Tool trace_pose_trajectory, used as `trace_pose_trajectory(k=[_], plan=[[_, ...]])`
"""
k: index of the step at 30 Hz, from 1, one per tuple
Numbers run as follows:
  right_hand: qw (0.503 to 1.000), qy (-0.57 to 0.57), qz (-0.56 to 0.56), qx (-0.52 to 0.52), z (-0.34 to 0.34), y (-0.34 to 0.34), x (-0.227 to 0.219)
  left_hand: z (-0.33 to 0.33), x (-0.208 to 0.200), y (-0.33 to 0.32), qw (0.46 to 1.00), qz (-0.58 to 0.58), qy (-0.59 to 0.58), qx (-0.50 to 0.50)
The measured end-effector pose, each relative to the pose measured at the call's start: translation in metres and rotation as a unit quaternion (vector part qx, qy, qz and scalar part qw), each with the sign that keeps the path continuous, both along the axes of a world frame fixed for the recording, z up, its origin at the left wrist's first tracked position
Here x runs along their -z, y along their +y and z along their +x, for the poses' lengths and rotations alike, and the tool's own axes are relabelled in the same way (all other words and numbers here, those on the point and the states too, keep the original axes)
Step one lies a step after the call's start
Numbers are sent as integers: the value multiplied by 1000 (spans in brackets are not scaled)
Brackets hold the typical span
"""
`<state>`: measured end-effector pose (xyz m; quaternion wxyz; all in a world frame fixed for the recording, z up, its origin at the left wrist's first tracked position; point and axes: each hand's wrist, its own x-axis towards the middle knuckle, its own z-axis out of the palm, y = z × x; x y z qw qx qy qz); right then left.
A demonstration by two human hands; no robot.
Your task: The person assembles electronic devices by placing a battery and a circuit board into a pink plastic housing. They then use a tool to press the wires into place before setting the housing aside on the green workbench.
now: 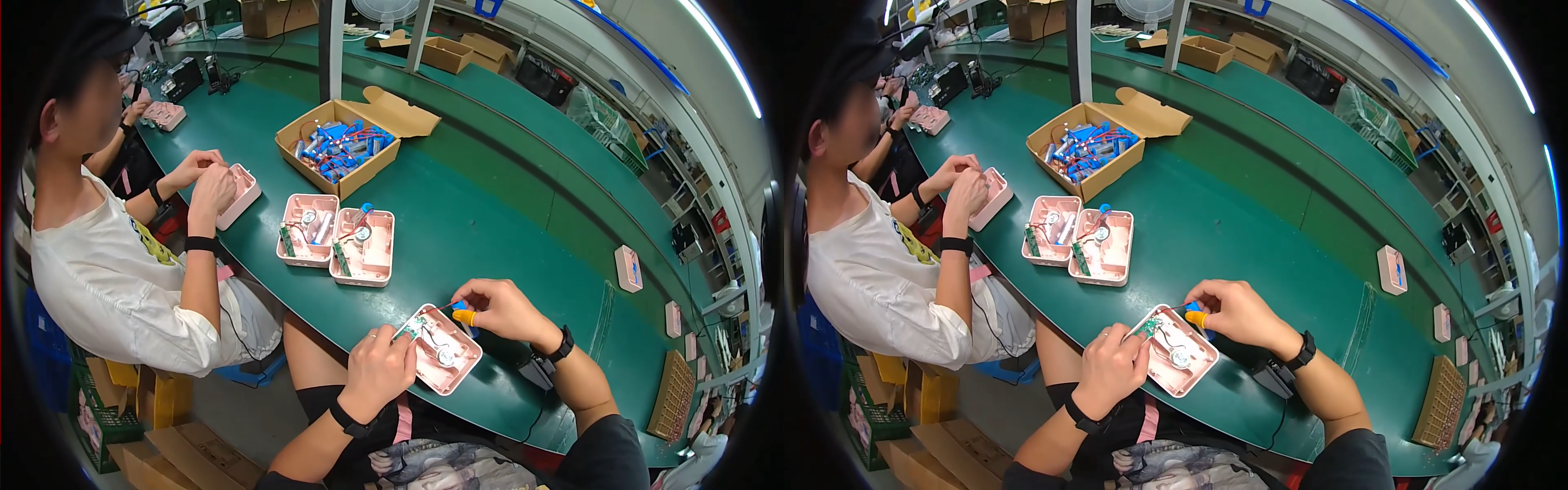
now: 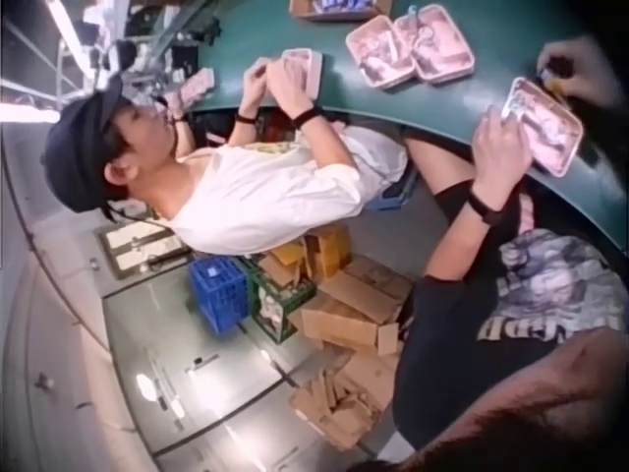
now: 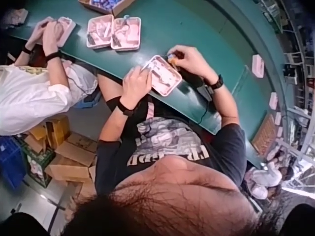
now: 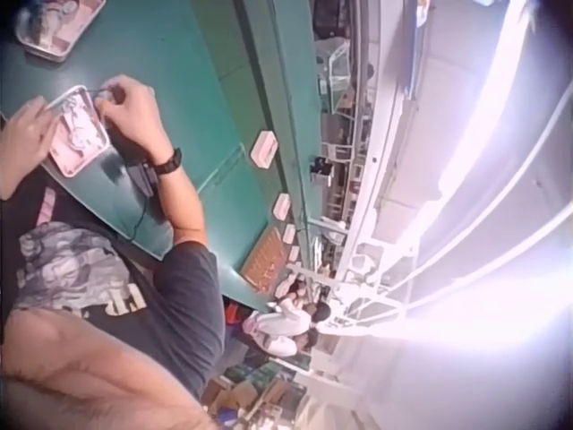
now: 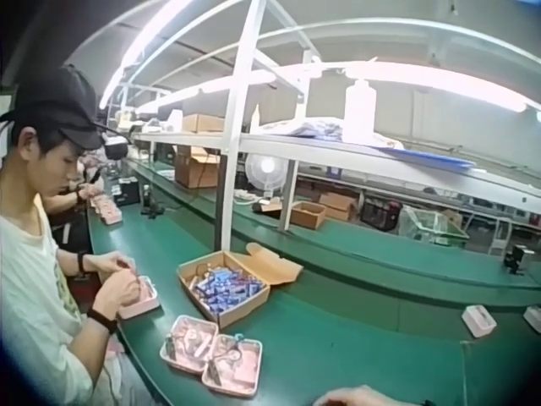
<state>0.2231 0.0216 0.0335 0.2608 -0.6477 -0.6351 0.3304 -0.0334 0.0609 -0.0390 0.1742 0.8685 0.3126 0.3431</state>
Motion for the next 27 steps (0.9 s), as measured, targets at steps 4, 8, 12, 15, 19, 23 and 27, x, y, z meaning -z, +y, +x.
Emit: trace_pose_trajectory(k=[4,8,12,15,19,23,27], plan=[[999,-3,48,0,-6,0,-11,0,-1,-1,1000,-4,5,-5],[998,-26,25,-50,-19,-9,-9,-1,-1,-2,1000,-5,9,-6],[989,-87,81,-87,-27,-15,-4,2,-3,-3,1000,-6,-5,-7],[985,-109,95,-93,-27,-11,-5,1,-3,-2,1000,-9,1,-6],[988,-104,52,-105,-29,-7,-11,0,0,-3,1000,-7,0,-8],[985,-108,54,-122,-31,-6,-15,1,-1,-2,1000,-10,4,-8],[984,-110,56,-131,-29,-6,-15,0,-2,-3,1000,-15,10,-6]])
